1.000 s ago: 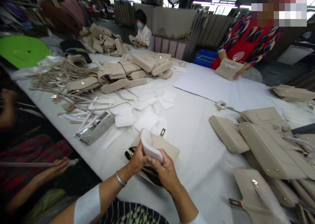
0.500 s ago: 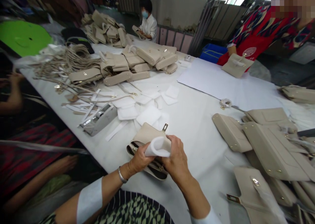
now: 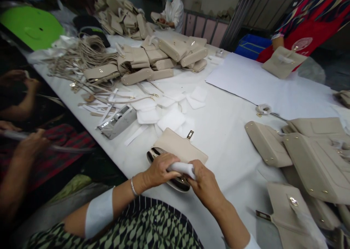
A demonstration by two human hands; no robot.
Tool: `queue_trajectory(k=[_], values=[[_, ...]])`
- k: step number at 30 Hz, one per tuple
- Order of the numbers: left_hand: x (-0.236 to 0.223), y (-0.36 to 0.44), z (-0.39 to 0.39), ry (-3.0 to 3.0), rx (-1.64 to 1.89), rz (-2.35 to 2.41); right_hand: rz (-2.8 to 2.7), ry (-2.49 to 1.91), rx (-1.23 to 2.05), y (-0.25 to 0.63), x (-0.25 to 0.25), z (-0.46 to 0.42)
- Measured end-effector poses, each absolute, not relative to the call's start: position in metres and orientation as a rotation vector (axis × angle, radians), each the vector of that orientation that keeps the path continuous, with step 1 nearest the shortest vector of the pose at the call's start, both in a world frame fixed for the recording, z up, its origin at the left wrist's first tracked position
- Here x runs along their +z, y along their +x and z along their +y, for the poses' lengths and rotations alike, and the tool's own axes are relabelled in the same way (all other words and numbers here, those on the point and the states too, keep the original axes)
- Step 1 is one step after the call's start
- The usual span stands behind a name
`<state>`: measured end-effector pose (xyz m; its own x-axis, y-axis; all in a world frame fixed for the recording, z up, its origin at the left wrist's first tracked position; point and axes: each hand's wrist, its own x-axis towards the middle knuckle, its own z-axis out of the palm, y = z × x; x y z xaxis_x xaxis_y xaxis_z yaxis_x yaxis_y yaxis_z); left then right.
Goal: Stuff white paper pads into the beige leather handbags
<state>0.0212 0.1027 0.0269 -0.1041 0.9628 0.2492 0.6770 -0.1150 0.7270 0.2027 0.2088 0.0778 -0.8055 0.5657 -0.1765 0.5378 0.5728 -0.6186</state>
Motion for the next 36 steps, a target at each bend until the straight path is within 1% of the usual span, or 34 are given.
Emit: queue_trajectory(k=[3, 6, 10, 15, 21, 25, 29, 36], values=[[0.028, 0.004, 0.087, 1.920, 0.977, 1.969, -2.578, -1.145, 1.079, 0.214, 0.061, 0.208], [0.027, -0.010, 0.075, 2.054, 0.810, 2.013, -2.412, -1.278, 1.101, 0.221, 0.048, 0.203], [0.029, -0.016, 0.071, 2.118, 0.710, 2.130, -2.183, -1.398, 1.157, 0.223, 0.037, 0.196], [0.032, -0.018, 0.072, 2.232, 0.599, 2.060, -1.887, -1.441, 1.333, 0.222, 0.032, 0.190], [0.032, -0.018, 0.067, 2.279, 0.536, 2.036, -1.867, -1.505, 1.203, 0.220, 0.026, 0.183], [0.040, -0.015, 0.068, 2.256, 0.420, 2.062, -1.866, -1.533, 1.141, 0.219, 0.023, 0.181], [0.049, -0.013, 0.073, 2.267, 0.259, 2.062, -1.843, -1.535, 1.115, 0.219, 0.021, 0.181], [0.051, -0.012, 0.074, 2.290, 0.177, 2.059, -1.840, -1.507, 1.108, 0.221, 0.017, 0.177]])
